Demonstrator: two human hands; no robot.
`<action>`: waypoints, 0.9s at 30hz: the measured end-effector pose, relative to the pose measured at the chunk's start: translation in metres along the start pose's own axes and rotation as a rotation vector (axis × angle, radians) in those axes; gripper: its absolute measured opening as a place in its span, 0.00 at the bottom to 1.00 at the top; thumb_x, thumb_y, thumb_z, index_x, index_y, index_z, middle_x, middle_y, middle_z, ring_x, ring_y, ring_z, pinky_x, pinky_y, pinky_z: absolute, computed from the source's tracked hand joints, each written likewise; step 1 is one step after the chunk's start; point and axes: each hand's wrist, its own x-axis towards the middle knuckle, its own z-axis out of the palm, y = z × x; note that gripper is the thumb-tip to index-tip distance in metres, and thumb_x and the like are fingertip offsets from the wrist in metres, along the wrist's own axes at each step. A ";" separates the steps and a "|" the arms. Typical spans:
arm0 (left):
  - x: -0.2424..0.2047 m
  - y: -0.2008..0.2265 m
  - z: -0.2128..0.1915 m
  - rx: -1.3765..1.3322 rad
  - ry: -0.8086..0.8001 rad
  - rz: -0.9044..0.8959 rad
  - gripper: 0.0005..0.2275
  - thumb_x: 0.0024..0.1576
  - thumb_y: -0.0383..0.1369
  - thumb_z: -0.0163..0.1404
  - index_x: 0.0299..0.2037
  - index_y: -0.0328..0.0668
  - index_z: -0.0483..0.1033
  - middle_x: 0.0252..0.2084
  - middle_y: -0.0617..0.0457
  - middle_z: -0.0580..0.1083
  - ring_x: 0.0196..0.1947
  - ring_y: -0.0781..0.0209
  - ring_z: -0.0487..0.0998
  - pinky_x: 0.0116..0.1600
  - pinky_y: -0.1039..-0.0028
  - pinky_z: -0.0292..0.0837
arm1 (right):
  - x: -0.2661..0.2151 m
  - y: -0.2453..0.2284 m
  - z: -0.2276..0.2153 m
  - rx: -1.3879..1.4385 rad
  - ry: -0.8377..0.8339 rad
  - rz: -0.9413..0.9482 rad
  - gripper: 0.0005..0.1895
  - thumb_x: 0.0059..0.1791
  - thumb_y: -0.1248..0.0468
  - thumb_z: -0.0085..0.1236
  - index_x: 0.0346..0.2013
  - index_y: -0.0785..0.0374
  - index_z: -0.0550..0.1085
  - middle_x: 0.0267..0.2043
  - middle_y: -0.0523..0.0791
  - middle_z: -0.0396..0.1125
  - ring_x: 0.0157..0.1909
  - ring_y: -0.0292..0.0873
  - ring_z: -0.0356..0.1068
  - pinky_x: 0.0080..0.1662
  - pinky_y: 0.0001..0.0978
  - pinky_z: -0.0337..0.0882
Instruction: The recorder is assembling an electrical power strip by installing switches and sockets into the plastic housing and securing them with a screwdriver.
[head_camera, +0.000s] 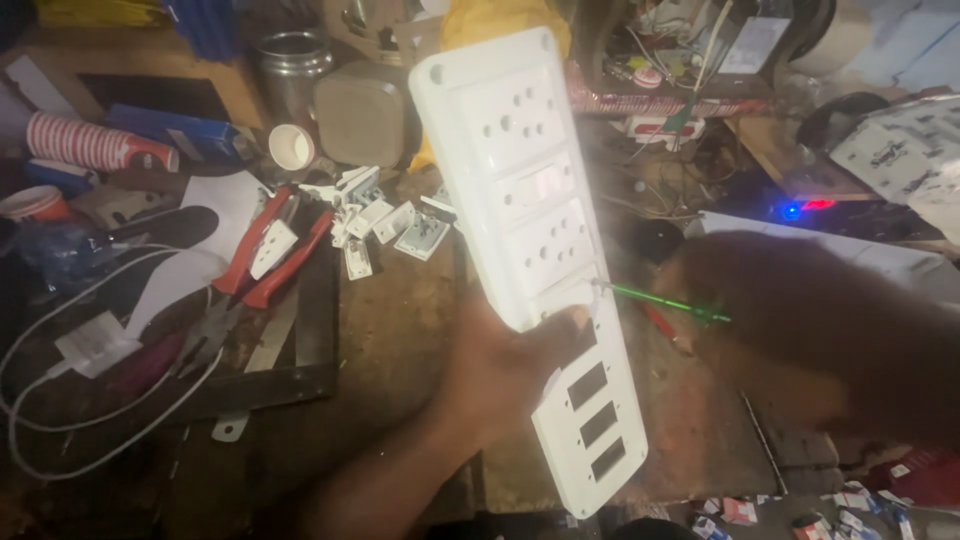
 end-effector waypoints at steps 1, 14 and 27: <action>0.000 0.002 -0.001 0.000 -0.002 0.003 0.14 0.54 0.24 0.52 0.50 0.28 0.75 0.42 0.49 0.78 0.39 0.65 0.79 0.44 0.72 0.79 | 0.001 -0.003 -0.005 -0.004 0.000 0.001 0.26 0.37 0.60 0.57 0.48 0.65 0.71 0.48 0.54 0.72 0.46 0.54 0.76 0.42 0.46 0.74; -0.008 0.015 -0.005 0.155 0.026 0.145 0.14 0.54 0.25 0.53 0.50 0.29 0.76 0.44 0.49 0.80 0.43 0.65 0.80 0.47 0.72 0.79 | 0.006 0.008 0.014 0.161 -0.263 0.253 0.18 0.40 0.61 0.60 0.45 0.56 0.77 0.48 0.46 0.74 0.44 0.45 0.76 0.44 0.39 0.75; -0.007 0.021 -0.006 0.069 0.061 0.104 0.15 0.52 0.23 0.54 0.50 0.29 0.74 0.42 0.49 0.78 0.38 0.65 0.78 0.42 0.72 0.78 | 0.018 -0.009 -0.025 0.103 -0.149 0.196 0.25 0.45 0.55 0.62 0.55 0.63 0.74 0.23 0.42 0.65 0.21 0.43 0.68 0.24 0.43 0.66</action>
